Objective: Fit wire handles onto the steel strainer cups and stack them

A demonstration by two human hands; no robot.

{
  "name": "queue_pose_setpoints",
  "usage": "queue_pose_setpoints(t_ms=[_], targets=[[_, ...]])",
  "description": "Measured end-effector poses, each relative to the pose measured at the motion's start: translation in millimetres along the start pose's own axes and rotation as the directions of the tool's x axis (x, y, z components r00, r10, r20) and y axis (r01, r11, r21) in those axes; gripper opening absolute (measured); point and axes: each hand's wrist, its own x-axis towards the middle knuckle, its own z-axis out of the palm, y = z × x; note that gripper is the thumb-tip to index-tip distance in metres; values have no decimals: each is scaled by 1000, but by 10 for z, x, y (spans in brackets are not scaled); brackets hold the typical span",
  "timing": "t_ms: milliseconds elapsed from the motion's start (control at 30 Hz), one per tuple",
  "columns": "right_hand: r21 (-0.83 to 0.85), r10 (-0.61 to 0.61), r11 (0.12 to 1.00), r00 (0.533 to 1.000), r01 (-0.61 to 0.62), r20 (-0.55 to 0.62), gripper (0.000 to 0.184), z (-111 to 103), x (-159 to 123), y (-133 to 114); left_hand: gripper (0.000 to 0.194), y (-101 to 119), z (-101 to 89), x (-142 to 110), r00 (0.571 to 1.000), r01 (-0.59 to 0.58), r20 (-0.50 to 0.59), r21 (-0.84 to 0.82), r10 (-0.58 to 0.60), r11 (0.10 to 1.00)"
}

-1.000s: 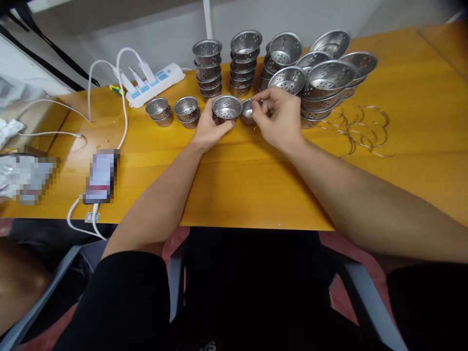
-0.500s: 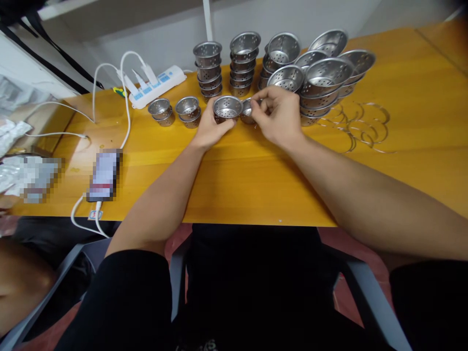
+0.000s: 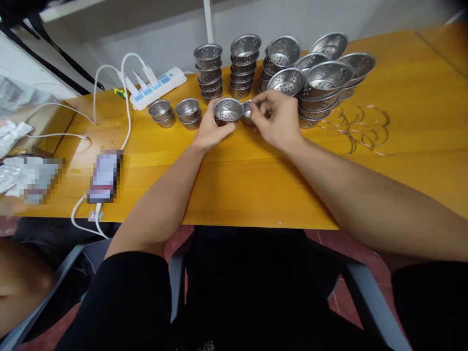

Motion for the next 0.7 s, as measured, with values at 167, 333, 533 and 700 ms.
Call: queue_pose_setpoints(t_ms=[167,333,533,700], targets=[[12,47,999,999,-47,0,52,-22,-1,-2,85,-12,2,12,1000,0,-19,-23,0,1000],[-7,105,995,994,-104,8,52,-27,9,-44,85,16,34,15,1000,14,-7,-45,-15,999],[14,27,1000,1000,-27,8,54,26,30,-15,94,15,67,11,999,16,39,-124,-11,992],[-16,2,1000,1000,-2,15,46,32,43,3,120,-161,59,32,977,-140,165,32,133,990]])
